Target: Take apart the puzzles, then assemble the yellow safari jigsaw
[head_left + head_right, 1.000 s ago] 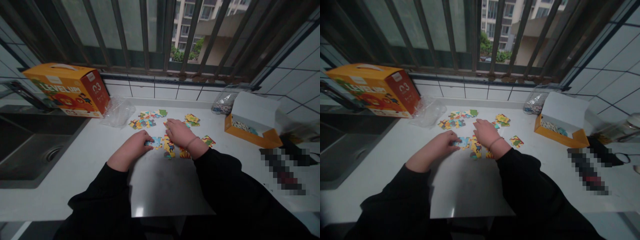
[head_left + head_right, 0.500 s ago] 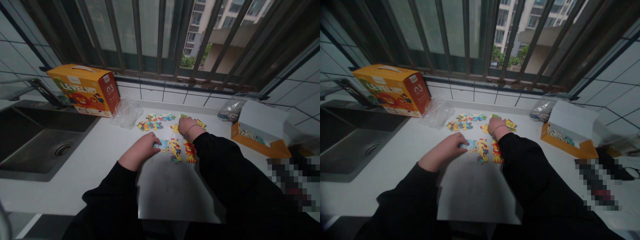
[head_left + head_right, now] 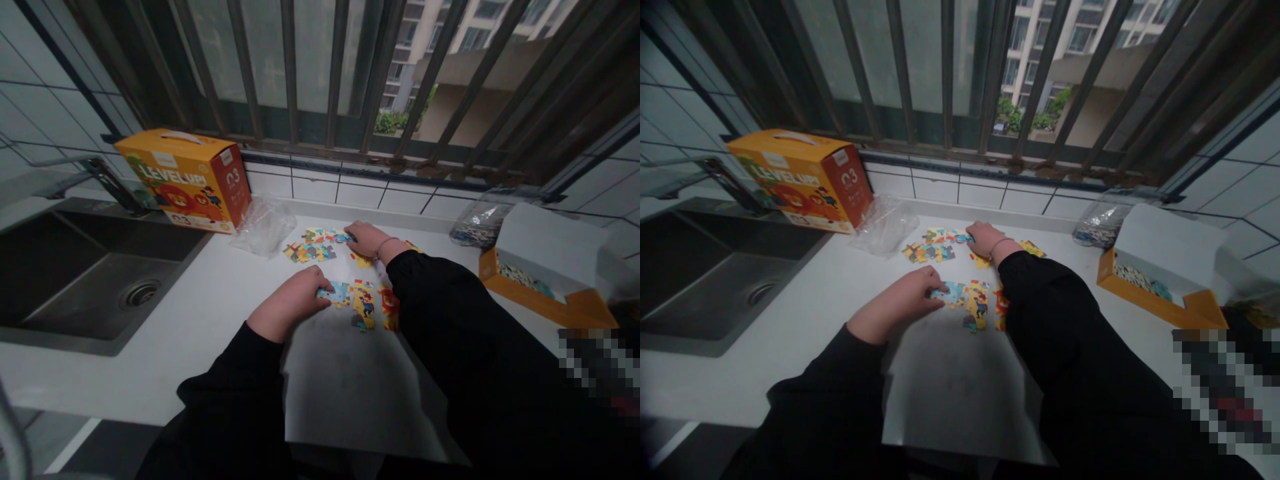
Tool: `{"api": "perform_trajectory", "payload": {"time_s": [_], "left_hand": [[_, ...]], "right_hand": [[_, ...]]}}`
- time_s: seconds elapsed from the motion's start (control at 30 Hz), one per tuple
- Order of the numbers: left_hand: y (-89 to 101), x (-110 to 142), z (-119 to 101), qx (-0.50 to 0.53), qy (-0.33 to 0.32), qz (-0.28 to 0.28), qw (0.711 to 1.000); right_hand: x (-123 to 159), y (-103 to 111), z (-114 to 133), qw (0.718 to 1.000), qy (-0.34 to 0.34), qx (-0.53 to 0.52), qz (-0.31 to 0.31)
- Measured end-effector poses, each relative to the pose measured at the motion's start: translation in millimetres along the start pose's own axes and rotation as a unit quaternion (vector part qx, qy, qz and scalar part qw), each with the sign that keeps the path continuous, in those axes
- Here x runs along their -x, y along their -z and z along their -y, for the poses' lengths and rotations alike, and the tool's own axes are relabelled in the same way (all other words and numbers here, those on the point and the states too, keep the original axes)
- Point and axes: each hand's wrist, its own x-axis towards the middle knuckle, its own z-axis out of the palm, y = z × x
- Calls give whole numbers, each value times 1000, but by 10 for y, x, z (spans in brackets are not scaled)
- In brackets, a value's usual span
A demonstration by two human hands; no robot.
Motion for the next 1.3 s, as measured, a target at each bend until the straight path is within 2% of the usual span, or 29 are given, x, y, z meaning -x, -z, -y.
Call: {"api": "perform_trajectory", "payload": {"time_s": [0.1, 0.2, 0.27, 0.4, 0.53, 0.6, 0.63, 0.77, 0.83, 0.9, 1.0, 1.13, 1.3], "left_hand": [[-31, -1, 35, -3, -12, -7, 1000], [-45, -4, 63, -28, 18, -34, 999], [-27, -10, 68, -42, 41, -34, 998], [64, -8, 33, -28, 54, 5, 998], [155, 28, -12, 26, 76, 57, 995], [192, 42, -12, 43, 92, 50, 994], [210, 44, -4, 38, 104, 25, 993], [272, 19, 71, -10, 173, -119, 978], [273, -2, 119, 6, 193, -136, 972], [241, -23, 164, 43, 190, -114, 974], [151, -55, 215, 66, 162, -86, 981], [65, -93, 240, 52, 132, -91, 986], [67, -100, 205, 59, 133, -89, 985]], "right_hand": [[-32, 34, -59, 999, -36, 0, 8], [-8, 51, -77, 998, -64, -12, 10], [36, 56, -72, 997, -77, -22, 7], [170, 67, -55, 995, -88, -43, -15], [356, 101, 7, 995, -72, -55, -42], [476, 120, 110, 995, -40, -66, -67], [540, 125, 188, 994, -16, -74, -81], [767, 77, 632, 985, 93, -109, -95], [830, 11, 848, 982, 128, -111, -79], [856, -62, 999, 983, 138, -109, -61], [870, -126, 1078, 984, 127, -119, -50], [970, -64, 998, 982, 104, -149, -46], [1278, 10, 834, 973, 7, -180, -142]]}}
